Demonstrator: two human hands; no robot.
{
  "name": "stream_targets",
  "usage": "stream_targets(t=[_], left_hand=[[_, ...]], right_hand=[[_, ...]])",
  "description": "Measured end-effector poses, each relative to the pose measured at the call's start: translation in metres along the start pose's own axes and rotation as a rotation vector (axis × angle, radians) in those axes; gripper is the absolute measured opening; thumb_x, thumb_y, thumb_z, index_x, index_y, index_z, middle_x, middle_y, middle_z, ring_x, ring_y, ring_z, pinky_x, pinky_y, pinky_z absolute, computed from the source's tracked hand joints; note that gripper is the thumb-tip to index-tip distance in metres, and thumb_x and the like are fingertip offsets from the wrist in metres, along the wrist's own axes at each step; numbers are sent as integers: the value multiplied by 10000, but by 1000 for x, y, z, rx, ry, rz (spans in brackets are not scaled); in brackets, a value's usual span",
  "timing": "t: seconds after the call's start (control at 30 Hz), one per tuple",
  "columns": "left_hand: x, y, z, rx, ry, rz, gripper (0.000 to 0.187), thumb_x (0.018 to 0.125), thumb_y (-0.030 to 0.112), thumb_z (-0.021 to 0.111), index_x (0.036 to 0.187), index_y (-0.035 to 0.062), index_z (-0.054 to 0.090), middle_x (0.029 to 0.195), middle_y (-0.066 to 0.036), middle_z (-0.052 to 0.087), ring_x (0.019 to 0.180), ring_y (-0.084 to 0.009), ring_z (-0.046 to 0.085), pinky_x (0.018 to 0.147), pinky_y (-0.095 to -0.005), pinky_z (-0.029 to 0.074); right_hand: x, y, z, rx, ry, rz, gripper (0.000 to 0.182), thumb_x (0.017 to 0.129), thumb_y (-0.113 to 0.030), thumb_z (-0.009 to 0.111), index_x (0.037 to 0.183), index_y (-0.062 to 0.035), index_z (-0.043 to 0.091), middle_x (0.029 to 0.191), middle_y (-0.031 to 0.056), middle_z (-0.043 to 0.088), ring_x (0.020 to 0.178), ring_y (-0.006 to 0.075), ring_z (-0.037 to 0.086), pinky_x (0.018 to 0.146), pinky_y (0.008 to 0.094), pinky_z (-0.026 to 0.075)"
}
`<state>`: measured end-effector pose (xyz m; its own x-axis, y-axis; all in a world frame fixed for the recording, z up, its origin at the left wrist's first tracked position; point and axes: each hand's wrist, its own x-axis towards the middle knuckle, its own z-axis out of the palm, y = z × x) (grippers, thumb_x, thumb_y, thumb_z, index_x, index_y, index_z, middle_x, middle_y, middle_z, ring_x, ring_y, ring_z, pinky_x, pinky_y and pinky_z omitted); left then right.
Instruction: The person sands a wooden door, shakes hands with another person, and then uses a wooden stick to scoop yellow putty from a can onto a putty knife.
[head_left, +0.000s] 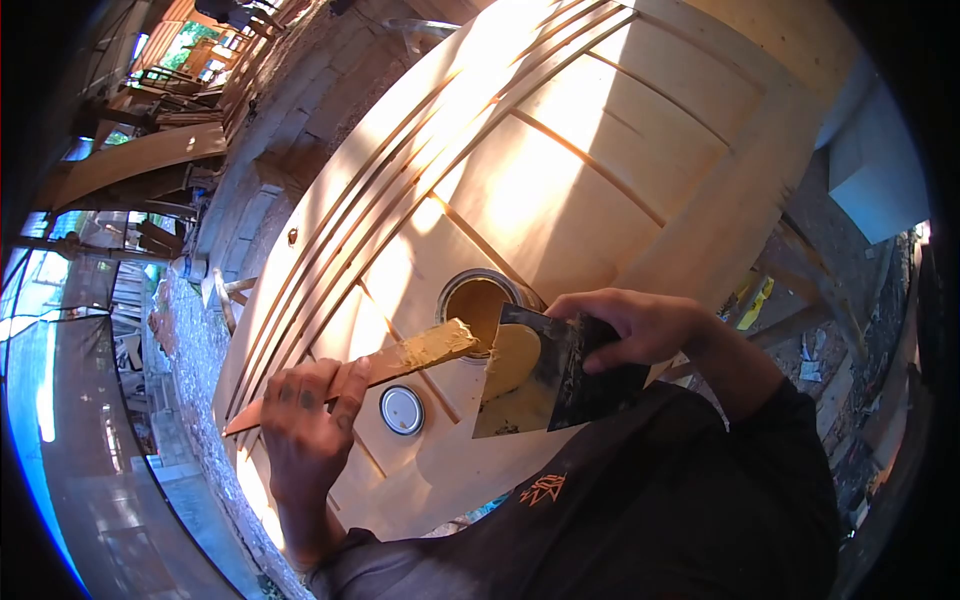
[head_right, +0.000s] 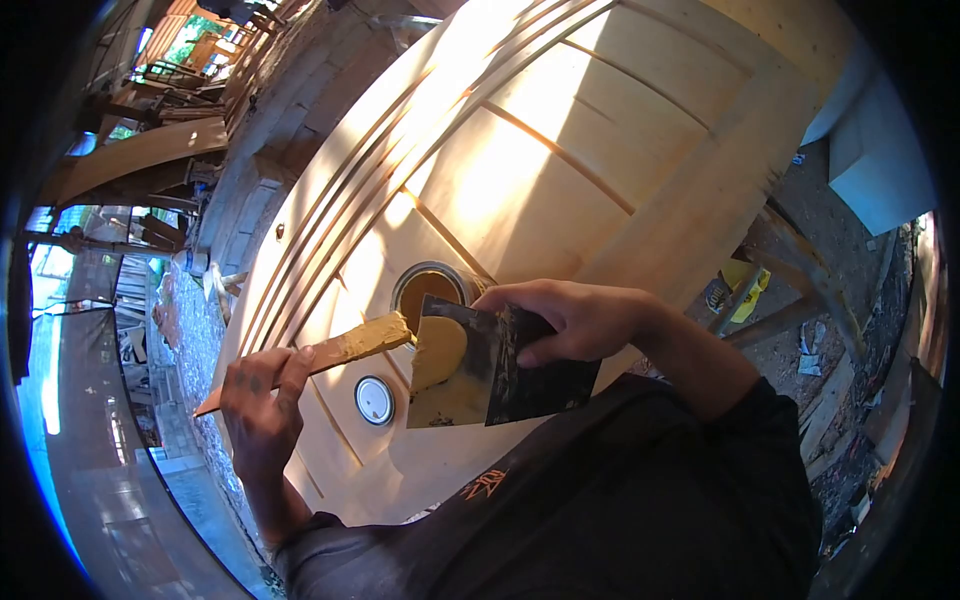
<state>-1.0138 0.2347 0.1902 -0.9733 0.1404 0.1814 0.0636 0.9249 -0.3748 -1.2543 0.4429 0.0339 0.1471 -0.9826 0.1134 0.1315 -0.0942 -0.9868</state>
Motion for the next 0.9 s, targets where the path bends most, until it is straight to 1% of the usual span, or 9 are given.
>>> stream_targets(t=[0.13,0.23,0.27,0.37,0.5,0.53,0.63,0.77,0.9], left_hand=[[-8,3,16,-181,158,-206,407,756,-66,621,1138,76,602,907,-114,539,828,-244,563,652,-346,499],[-16,13,34,-363,187,-404,539,720,-86,668,1216,96,567,976,-120,513,862,-242,553,678,-339,510],[-16,17,40,-411,205,-446,633,667,-86,710,1246,110,545,966,-105,503,869,-218,547,671,-322,506],[-13,28,55,-458,262,-448,689,644,-85,723,1270,117,517,940,-96,500,856,-206,558,668,-291,523],[-18,34,74,-521,362,-442,642,643,-112,715,1222,95,531,899,-91,503,718,-187,569,606,-282,498],[-18,35,79,-465,390,-434,558,666,-104,709,1166,85,551,871,-99,511,693,-194,579,560,-296,471],[-21,36,85,-288,405,-352,473,690,3,732,1119,105,563,842,-80,505,624,-189,576,518,-302,470],[-25,35,91,-270,424,-305,376,718,1,696,1063,98,584,808,-69,564,646,-201,584,539,-326,474],[-29,29,87,-214,243,-212,348,717,-3,670,1041,106,604,831,-45,606,676,-203,608,583,-342,491]], right_hand=[[-2,4,-2,33,16,-7,604,797,26,639,1322,8,341,1174,103,522,1078,148,501,949,290,416],[-1,10,-2,84,0,-42,612,800,30,634,1329,10,328,1174,98,523,1081,140,499,950,286,417],[-1,11,-1,132,-9,-44,616,802,32,633,1333,9,322,1174,96,523,1081,138,498,951,286,418],[1,12,0,213,-35,-54,627,806,36,627,1343,9,305,1175,91,523,1081,134,498,954,288,418],[1,15,2,274,-41,-74,633,807,38,626,1346,14,297,1179,92,520,1085,133,494,956,287,418],[2,16,2,281,-47,-85,633,807,38,627,1346,15,297,1183,92,517,1088,132,492,958,287,417],[3,18,2,312,-48,-98,634,806,35,630,1346,16,297,1193,94,507,1096,132,487,964,286,412],[2,20,3,283,4,-68,633,803,36,632,1343,17,300,1198,101,498,1107,141,483,971,286,405],[0,17,3,189,81,-68,633,795,52,630,1337,22,303,1185,107,503,1094,156,498,970,289,408]])
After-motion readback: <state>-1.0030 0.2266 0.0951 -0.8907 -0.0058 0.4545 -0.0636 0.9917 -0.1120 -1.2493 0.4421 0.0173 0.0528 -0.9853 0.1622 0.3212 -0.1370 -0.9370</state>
